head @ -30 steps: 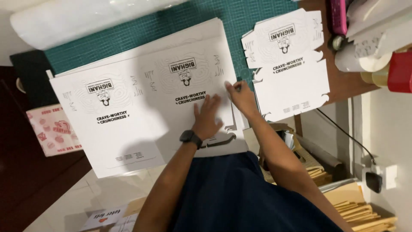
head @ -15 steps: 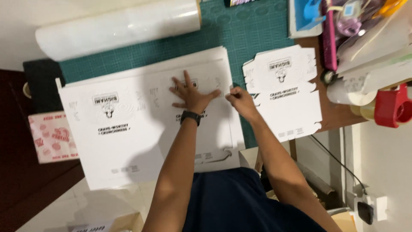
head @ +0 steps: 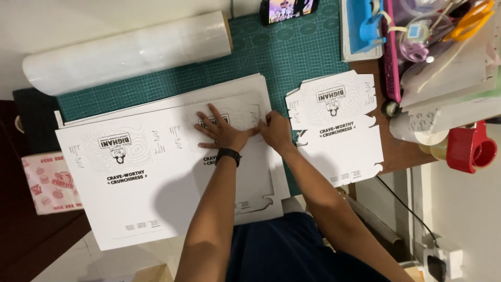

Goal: The person folds flat cardboard pieces into box shapes on a green cutting mat. They press down the creases and tuck the flaps to form the structure of the boxes, handling several pieces in sequence.

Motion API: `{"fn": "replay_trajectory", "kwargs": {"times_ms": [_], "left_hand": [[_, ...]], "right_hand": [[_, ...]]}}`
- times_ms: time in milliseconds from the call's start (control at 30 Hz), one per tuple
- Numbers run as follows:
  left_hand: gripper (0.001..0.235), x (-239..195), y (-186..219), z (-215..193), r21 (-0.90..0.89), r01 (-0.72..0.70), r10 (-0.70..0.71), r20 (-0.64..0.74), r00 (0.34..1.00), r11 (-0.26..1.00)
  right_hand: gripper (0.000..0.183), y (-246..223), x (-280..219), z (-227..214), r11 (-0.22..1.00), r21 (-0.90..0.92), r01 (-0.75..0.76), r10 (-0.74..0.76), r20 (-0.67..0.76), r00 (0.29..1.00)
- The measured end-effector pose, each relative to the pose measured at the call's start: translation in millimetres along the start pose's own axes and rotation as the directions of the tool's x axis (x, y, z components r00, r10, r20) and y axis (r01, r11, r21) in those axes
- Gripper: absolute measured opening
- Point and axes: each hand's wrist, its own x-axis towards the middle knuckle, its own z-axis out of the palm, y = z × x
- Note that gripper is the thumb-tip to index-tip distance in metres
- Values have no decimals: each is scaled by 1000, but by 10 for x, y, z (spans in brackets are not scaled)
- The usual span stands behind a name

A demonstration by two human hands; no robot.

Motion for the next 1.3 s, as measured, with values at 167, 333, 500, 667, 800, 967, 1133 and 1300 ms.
{"fn": "replay_trajectory", "kwargs": {"times_ms": [167, 333, 500, 667, 800, 967, 1133, 1300], "left_hand": [[156, 154, -80, 99, 15, -10, 10, -15, 1000, 1000], [159, -20, 71, -143, -13, -2, 3, 79, 997, 1000], [140, 100, -12, -57, 16, -8, 7, 92, 996, 1000], [136, 49, 78, -122, 45, 34, -37, 83, 996, 998], [138, 340, -186, 384, 217, 58, -37, -98, 995, 974], [91, 776, -497, 979, 444, 133, 366, -846, 387, 886], [53, 702, -446, 797, 515, 288, 434, -849, 300, 808], [138, 140, -129, -37, 21, -88, 85, 115, 990, 996]], "right_hand": [[37, -253, -361, -82, 993, -114, 30, -19, 93, 995], [42, -124, 96, -232, 997, -52, 57, -50, 134, 990], [48, -458, 386, -420, 980, 185, 67, -82, 73, 994], [41, -554, 481, -346, 993, -55, 103, -99, 70, 993], [29, -729, 72, -262, 977, -147, 157, -151, 56, 987], [54, -823, -691, 220, 828, -361, 429, -402, 152, 903], [25, -857, -550, -296, 929, -195, 314, -297, 112, 948], [64, -94, -157, -198, 993, 113, 29, -41, 102, 994]]}}
